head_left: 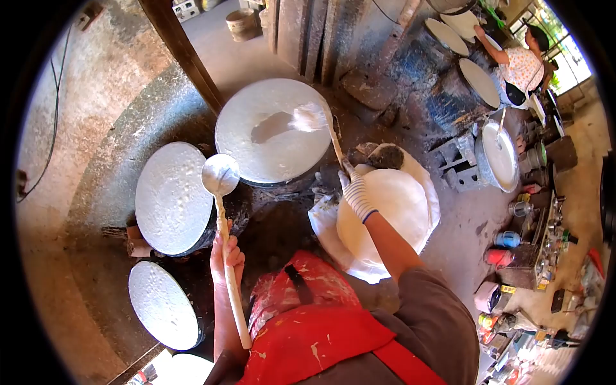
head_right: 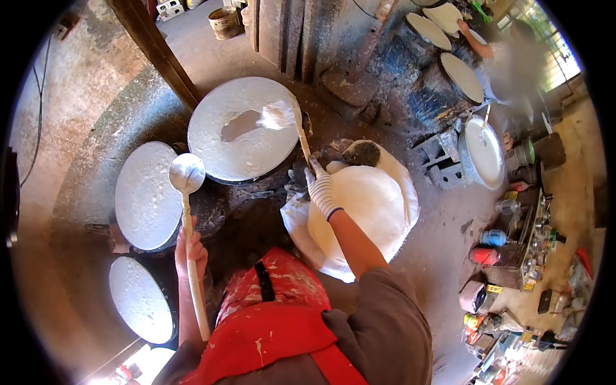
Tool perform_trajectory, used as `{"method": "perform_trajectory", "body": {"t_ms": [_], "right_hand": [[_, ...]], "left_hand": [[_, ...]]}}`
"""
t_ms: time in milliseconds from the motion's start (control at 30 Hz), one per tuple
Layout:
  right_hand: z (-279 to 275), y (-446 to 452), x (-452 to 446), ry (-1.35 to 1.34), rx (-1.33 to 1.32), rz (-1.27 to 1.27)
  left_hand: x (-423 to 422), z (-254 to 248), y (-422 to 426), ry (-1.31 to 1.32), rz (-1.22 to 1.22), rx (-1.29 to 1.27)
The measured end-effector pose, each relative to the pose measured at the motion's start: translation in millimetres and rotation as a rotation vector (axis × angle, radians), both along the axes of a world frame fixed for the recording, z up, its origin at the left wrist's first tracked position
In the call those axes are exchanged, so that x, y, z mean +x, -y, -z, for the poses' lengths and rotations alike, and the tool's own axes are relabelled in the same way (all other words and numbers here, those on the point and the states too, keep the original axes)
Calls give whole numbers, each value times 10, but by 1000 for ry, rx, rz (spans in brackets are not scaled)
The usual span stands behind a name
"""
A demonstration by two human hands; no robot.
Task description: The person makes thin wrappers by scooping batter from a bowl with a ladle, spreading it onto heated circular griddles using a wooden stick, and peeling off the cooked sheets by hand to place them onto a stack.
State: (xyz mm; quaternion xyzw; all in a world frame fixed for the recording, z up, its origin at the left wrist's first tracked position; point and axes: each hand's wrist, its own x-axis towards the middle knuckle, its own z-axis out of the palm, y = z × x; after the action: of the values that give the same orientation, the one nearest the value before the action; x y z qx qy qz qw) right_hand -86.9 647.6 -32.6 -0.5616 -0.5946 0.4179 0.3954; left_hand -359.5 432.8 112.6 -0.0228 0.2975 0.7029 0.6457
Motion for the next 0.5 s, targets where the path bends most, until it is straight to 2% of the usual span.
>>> {"method": "perform_trajectory", "body": {"t_ms": [33, 100, 167, 200, 233, 267, 333, 433, 467, 500], "right_hand": [[17, -52, -39, 3, 3, -4], [-174, -53, -284, 231, 303, -80], [-254, -140, -591, 354, 208, -121], [-263, -181, -747, 357, 298, -95], [-546, -175, -849, 549, 127, -195], [-549, -195, -854, 555, 166, -226], [-508, -195, -749, 494, 286, -208], [-248, -127, -247, 396, 129, 46], [155, -142, -211, 36, -146, 94], [-65, 94, -268, 60, -11, 33]], "left_hand": [[-10, 0, -1, 3, -4, 3], [-21, 18, 45, 18, -8, 33], [-29, 33, 60, 43, -17, 43], [-33, 36, 56, 66, -25, 58], [-28, 33, 53, 66, -24, 59], [-24, 25, 50, 68, -17, 55], [-57, -17, 73, 64, -8, 52], [-93, -55, 134, 26, -22, 44], [-123, -49, 148, 24, -21, 54], [-128, -40, 160, 23, -20, 60]]}}
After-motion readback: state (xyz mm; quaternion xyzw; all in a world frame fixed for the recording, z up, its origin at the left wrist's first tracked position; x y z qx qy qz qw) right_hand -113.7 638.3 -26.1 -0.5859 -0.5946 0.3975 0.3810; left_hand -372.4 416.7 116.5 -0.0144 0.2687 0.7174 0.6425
